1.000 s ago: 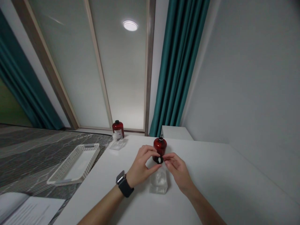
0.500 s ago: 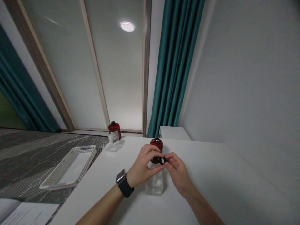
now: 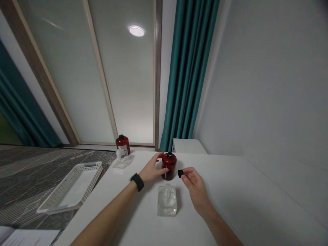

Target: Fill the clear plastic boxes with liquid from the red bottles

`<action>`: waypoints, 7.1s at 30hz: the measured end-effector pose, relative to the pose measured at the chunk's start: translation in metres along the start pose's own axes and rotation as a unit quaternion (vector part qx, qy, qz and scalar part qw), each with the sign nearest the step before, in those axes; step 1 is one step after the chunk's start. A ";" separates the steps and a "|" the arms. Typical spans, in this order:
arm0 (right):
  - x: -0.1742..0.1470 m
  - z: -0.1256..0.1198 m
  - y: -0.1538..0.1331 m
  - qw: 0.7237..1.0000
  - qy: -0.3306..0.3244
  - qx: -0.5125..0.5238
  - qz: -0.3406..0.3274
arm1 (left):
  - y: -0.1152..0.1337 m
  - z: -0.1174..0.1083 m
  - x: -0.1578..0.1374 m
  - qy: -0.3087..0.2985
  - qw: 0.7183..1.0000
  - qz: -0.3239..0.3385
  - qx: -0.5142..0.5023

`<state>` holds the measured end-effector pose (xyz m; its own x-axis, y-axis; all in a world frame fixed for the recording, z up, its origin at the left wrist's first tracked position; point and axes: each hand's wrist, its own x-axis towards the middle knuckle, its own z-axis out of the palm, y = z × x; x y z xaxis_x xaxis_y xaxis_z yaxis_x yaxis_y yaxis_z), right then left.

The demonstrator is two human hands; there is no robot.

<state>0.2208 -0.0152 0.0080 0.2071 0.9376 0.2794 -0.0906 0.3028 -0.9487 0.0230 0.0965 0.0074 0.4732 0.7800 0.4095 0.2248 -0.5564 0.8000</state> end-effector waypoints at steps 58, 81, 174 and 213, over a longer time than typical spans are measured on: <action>0.059 0.034 -0.032 0.879 -0.250 -0.328 -0.241 | 0.015 -0.032 -0.056 0.022 0.968 0.121 0.221; 0.056 0.031 -0.038 0.855 -0.303 -0.349 -0.236 | 0.012 -0.034 -0.057 0.009 0.969 0.117 0.220; 0.050 0.031 -0.045 0.817 -0.268 -0.458 -0.227 | 0.017 -0.034 -0.057 -0.011 0.960 0.111 0.255; 0.051 0.029 -0.030 0.829 -0.300 -0.402 -0.248 | 0.016 -0.043 -0.058 -0.038 0.986 0.054 0.155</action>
<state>0.2057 0.0286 0.0553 -0.5193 0.7215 0.4581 0.5890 0.6905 -0.4198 -0.0377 0.0552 0.0156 0.5688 0.6938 0.4416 0.4136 -0.7054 0.5756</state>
